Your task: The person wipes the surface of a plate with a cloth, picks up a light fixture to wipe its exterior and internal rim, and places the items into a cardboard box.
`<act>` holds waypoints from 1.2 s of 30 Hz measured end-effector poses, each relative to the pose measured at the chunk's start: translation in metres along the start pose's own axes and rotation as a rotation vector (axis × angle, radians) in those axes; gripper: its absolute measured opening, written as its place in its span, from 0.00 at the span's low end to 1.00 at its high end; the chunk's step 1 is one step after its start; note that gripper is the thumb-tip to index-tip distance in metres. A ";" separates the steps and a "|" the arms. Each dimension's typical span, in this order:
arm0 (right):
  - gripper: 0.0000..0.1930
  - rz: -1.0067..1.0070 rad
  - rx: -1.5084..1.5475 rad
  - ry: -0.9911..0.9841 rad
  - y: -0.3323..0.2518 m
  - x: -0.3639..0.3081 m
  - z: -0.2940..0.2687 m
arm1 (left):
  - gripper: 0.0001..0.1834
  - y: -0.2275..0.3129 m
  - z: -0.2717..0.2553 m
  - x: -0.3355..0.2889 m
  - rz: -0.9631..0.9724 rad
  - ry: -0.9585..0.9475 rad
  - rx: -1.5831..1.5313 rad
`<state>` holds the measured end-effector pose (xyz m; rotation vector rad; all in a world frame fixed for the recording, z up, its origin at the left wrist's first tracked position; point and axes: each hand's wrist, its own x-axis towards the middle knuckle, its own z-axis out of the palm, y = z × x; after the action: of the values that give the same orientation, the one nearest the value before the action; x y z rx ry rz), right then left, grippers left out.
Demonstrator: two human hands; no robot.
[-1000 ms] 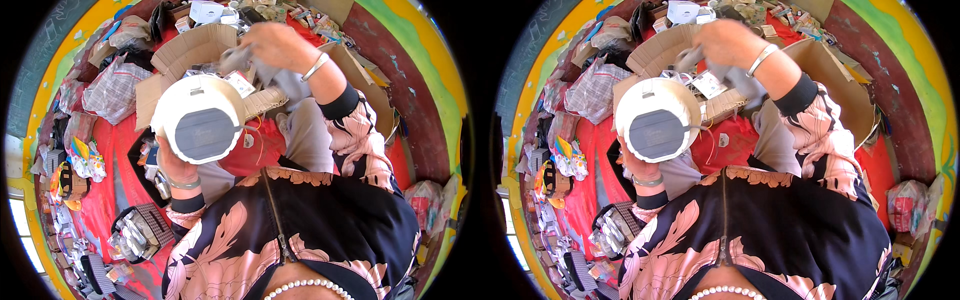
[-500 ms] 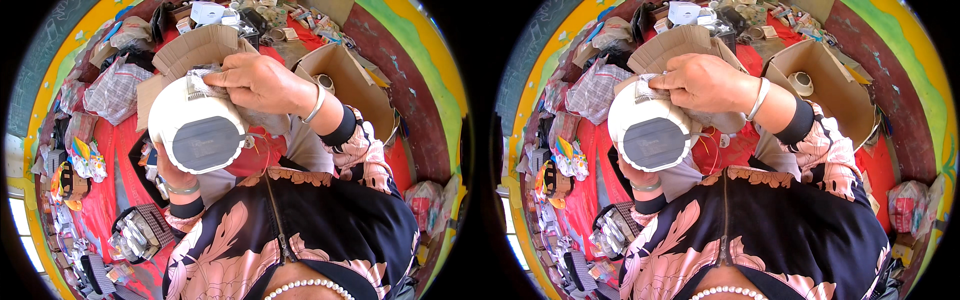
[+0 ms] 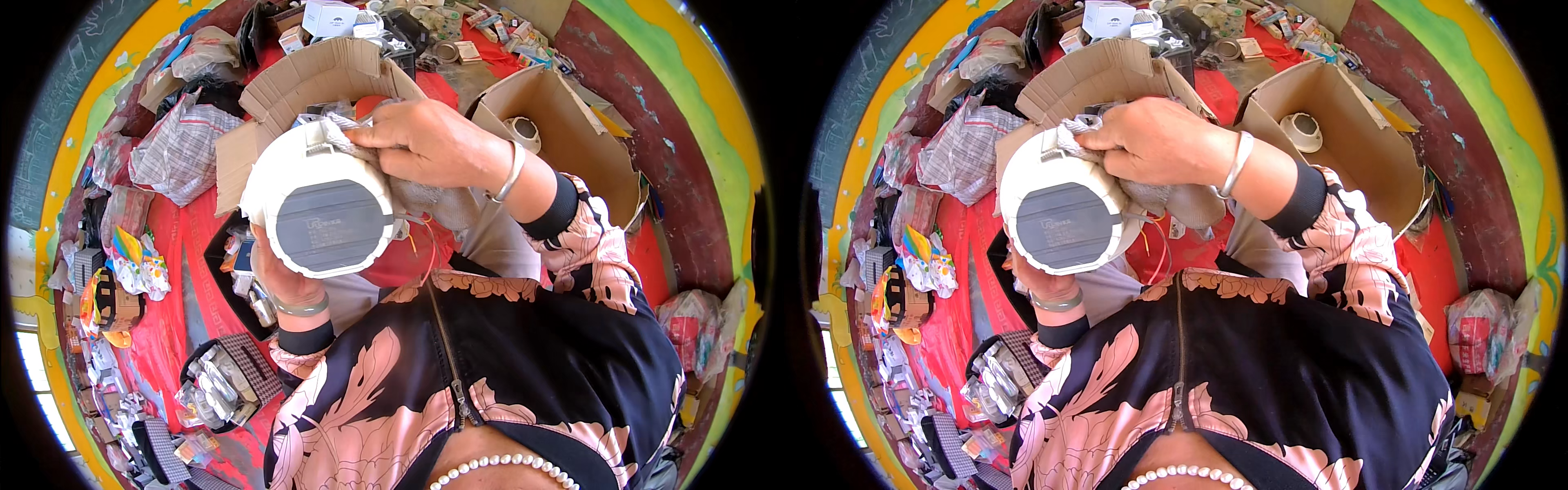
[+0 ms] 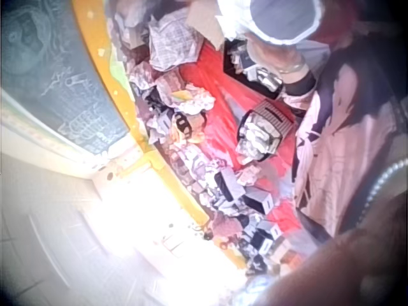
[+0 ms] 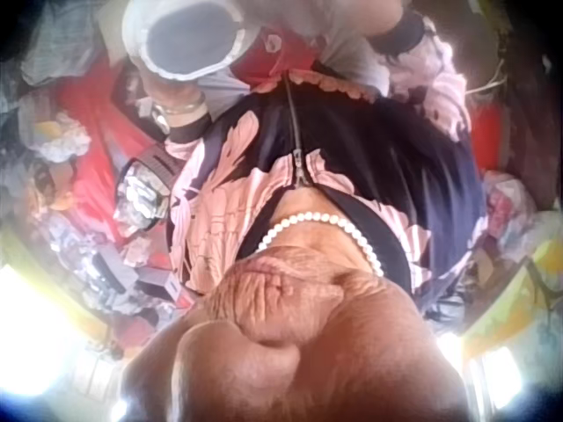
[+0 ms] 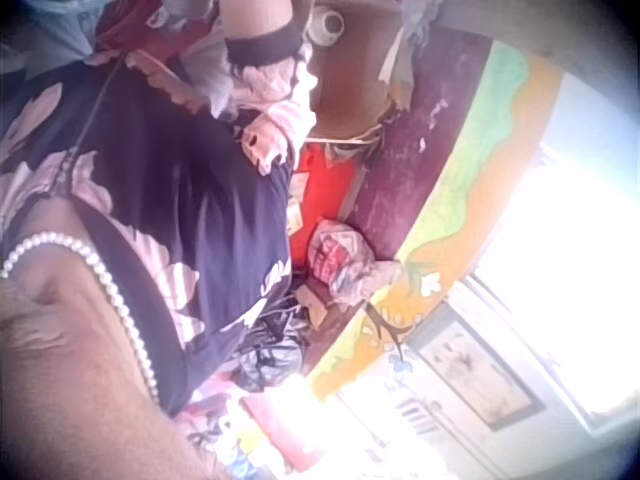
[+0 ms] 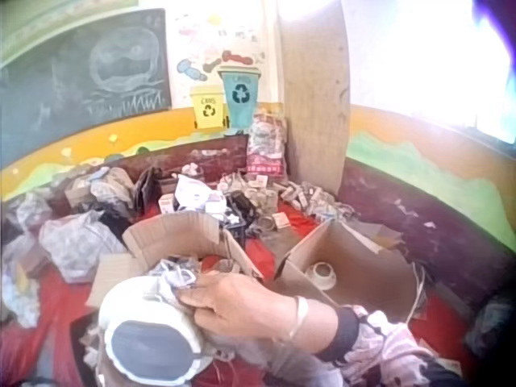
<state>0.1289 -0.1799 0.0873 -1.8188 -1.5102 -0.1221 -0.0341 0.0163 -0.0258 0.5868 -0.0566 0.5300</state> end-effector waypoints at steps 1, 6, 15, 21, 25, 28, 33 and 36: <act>0.17 0.003 -0.035 -0.008 0.001 -0.006 -0.002 | 0.26 -0.001 -0.001 0.001 0.005 0.019 -0.033; 0.18 -0.015 -0.189 -0.751 0.029 -0.021 -0.045 | 0.24 0.013 -0.029 0.009 0.089 -0.082 -0.056; 0.19 -0.284 -0.029 0.392 -0.004 0.031 -0.019 | 0.23 -0.002 0.002 0.010 -0.005 -0.072 -0.142; 0.18 -0.182 0.366 0.101 -0.002 0.011 0.021 | 0.23 -0.005 -0.017 0.010 -0.045 -0.078 -0.134; 0.16 -0.376 0.443 -0.060 0.002 0.014 0.003 | 0.22 -0.003 -0.014 0.004 -0.061 -0.008 -0.153; 0.18 -0.454 0.594 -0.445 0.016 0.012 -0.028 | 0.22 -0.006 -0.019 0.015 -0.066 0.003 -0.193; 0.14 0.035 0.420 0.277 -0.002 0.028 -0.039 | 0.25 -0.001 0.026 0.015 -0.029 -0.004 -0.046; 0.17 0.090 0.295 0.162 -0.012 0.041 -0.001 | 0.28 -0.011 0.040 0.020 -0.035 0.013 0.070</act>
<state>0.1306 -0.1479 0.1151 -1.5975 -1.2587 -0.0022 -0.0074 -0.0040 0.0053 0.6513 -0.0157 0.5036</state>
